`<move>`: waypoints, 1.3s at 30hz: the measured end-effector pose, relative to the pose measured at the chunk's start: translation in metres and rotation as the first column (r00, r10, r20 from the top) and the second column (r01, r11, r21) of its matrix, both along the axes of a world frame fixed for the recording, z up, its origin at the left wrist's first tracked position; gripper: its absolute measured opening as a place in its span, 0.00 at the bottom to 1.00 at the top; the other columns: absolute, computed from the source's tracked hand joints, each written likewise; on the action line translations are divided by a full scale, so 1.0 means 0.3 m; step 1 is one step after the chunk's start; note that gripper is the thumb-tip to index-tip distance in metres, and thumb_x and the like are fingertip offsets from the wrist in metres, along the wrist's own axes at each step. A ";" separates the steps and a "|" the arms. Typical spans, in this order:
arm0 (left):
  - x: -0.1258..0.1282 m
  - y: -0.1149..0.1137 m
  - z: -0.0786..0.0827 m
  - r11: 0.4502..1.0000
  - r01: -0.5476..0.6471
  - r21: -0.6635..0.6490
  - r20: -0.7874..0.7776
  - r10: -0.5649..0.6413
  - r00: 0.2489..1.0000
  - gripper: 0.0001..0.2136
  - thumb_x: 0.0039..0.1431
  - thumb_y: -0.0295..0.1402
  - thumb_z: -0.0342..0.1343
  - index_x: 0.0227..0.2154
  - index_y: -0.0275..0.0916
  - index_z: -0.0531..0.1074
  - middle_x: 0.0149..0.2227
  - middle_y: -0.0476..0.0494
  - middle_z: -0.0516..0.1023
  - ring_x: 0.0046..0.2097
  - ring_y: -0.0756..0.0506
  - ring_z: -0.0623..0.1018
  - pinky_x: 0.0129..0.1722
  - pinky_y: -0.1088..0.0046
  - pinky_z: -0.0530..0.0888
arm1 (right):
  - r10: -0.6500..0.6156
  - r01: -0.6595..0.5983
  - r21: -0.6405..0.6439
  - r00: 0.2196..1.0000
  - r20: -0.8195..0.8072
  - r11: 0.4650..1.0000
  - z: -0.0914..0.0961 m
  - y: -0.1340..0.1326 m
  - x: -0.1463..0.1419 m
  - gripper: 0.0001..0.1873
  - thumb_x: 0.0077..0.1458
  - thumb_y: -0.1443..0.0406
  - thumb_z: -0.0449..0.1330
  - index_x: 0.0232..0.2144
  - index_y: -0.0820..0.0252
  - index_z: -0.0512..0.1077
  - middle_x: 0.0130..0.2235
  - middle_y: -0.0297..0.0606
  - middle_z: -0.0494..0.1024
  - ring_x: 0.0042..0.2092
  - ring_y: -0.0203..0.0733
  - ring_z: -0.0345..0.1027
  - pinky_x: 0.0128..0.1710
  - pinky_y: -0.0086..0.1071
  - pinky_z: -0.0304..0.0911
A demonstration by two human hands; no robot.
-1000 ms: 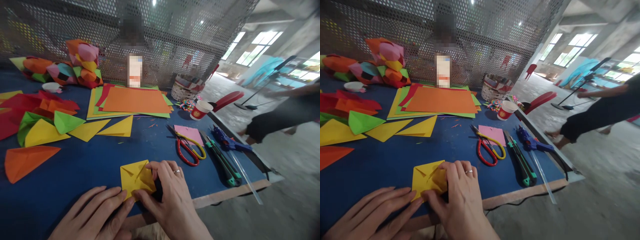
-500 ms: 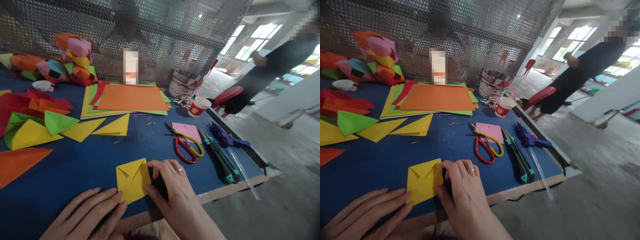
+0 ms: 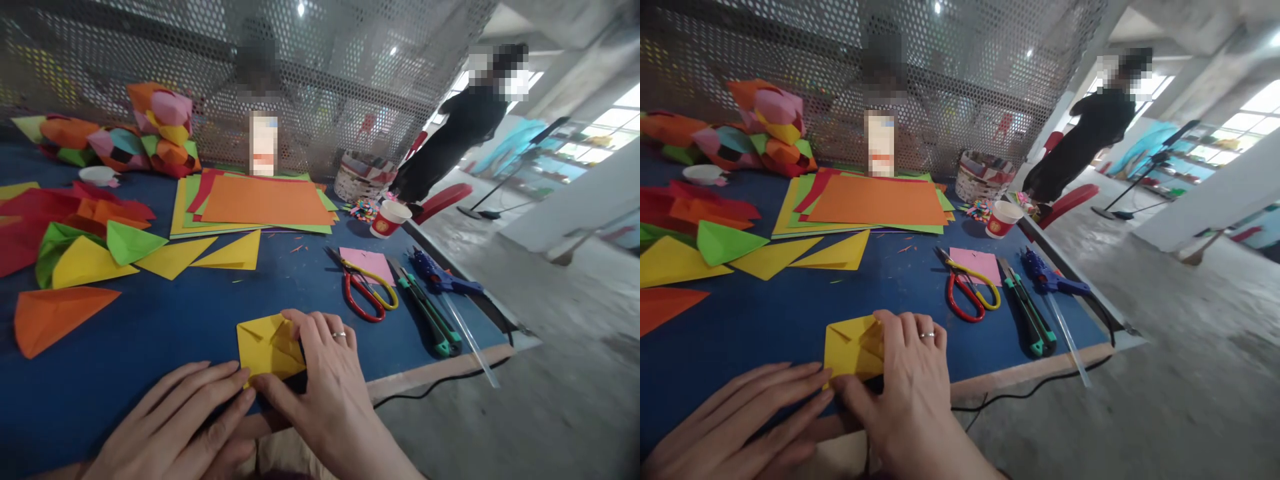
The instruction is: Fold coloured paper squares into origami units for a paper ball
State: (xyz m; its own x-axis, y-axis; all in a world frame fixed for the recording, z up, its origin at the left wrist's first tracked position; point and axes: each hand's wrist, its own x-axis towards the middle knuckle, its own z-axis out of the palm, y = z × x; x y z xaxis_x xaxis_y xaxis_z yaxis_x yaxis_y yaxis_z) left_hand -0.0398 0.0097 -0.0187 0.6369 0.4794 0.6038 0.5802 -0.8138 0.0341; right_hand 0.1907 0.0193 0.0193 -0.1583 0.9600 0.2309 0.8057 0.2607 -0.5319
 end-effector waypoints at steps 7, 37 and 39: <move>0.014 -0.005 0.020 1.000 0.015 0.007 0.025 -0.015 1.000 0.15 0.68 0.31 0.53 0.55 0.41 0.74 0.52 0.47 0.82 0.55 0.46 0.79 0.62 0.67 0.67 | 0.028 -0.029 -0.048 0.999 -0.018 0.998 0.018 0.005 0.015 0.27 0.54 0.64 0.70 0.54 0.57 0.67 0.47 0.42 0.75 0.49 0.54 0.67 0.49 0.50 0.62; 0.159 0.261 0.202 0.686 -0.183 -0.704 -0.071 0.188 0.980 0.19 0.63 0.39 0.61 0.55 0.39 0.72 0.40 0.45 0.80 0.41 0.44 0.79 0.46 0.61 0.78 | 0.125 -0.126 -0.006 0.991 -0.046 0.992 -0.004 0.015 0.074 0.23 0.58 0.71 0.63 0.56 0.59 0.68 0.49 0.43 0.77 0.51 0.55 0.67 0.52 0.50 0.61; 0.165 0.285 0.210 0.635 -0.189 -0.749 -0.124 0.146 0.982 0.15 0.64 0.40 0.61 0.49 0.37 0.74 0.40 0.46 0.79 0.39 0.46 0.79 0.42 0.63 0.78 | 0.125 -0.125 -0.006 0.991 -0.051 0.992 -0.004 0.014 0.074 0.24 0.58 0.71 0.63 0.57 0.59 0.68 0.50 0.43 0.77 0.52 0.55 0.67 0.53 0.50 0.61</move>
State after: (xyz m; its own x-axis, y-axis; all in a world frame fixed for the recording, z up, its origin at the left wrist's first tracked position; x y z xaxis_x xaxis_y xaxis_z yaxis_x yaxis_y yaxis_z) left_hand 0.0097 0.0952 0.0445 0.5159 0.8555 -0.0448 0.7221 -0.4061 0.5600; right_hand 0.2130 0.0235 0.0181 -0.2653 0.9356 0.2329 0.7390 0.3525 -0.5742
